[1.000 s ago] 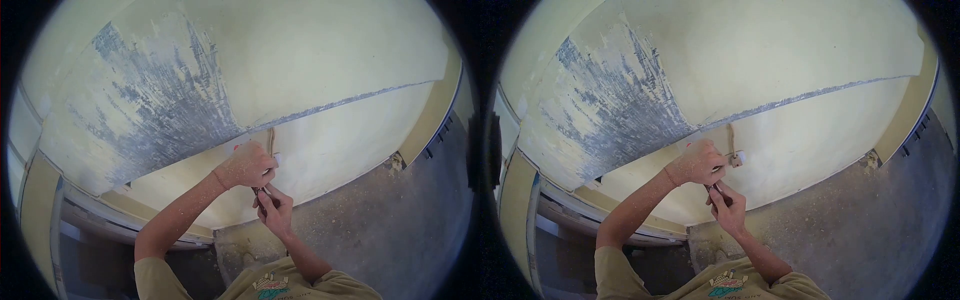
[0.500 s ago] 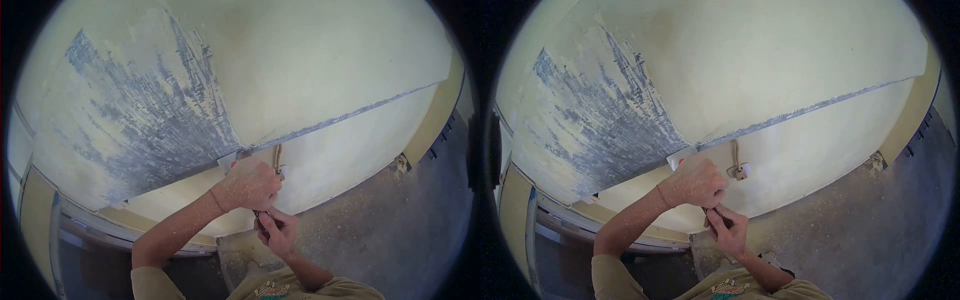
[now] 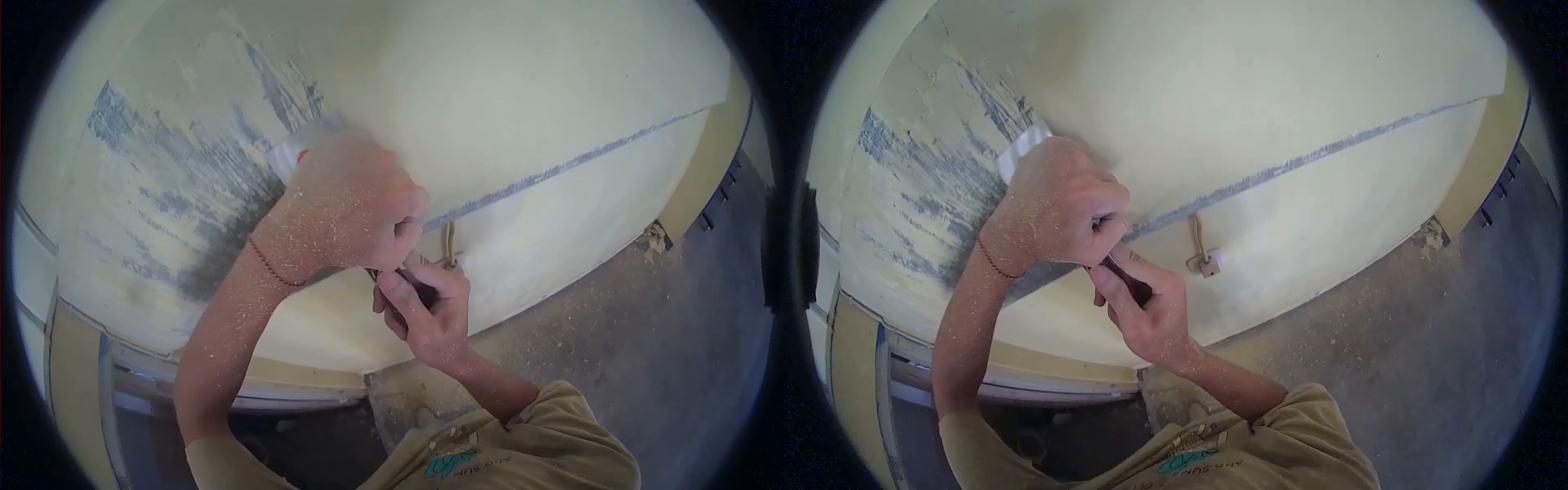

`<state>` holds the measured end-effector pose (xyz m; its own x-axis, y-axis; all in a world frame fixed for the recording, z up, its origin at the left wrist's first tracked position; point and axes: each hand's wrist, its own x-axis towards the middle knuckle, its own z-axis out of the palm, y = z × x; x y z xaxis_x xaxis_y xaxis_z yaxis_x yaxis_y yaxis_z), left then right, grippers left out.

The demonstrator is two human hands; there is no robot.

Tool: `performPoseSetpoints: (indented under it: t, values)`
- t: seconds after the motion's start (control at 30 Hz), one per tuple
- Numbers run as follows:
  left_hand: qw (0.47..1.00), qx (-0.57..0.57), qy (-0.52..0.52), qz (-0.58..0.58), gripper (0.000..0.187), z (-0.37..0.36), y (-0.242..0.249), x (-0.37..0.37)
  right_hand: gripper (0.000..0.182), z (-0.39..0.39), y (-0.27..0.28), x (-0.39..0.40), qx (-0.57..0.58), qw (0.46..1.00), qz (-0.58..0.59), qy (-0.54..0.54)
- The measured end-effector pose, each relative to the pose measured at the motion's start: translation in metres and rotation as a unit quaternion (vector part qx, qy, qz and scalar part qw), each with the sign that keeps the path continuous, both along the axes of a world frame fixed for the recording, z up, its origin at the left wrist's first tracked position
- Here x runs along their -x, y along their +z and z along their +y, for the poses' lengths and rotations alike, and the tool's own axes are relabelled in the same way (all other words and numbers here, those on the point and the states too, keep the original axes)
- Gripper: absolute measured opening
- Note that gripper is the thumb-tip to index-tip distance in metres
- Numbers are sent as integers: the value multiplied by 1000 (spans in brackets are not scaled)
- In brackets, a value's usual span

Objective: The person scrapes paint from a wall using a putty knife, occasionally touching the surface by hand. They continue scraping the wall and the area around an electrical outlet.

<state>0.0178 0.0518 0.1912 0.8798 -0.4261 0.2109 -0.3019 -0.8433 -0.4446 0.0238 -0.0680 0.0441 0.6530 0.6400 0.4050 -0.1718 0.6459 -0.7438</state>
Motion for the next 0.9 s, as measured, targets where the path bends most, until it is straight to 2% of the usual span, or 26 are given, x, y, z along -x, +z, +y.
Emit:
performPoseSetpoints:
  t: [0.07, 0.17, 0.27, 0.33, 0.7, 0.9]
  values:
    - [999, 38, -15, 24, 21, 2, -39, 5, 26, -7, -25, 16, -1, 1000, 15, 10]
    - [992, 92, -38, 72, 20, -5, -94, 12, 31, -24, -70, 40, 63, 995, 80, -2]
    - [980, 142, -37, 137, 17, -4, -126, 8, 31, -35, -90, 42, 121, 987, 106, -17]
    - [981, 136, -35, 132, 18, -5, -130, 7, 30, -38, -91, 35, 135, 985, 111, 14]
    - [980, 147, -28, 133, 17, -10, -137, 4, 24, -46, -99, 27, 157, 981, 113, 31]
    - [979, 128, 1, 157, 16, -8, -121, 3, 22, -36, -90, 34, 155, 980, 120, 41]
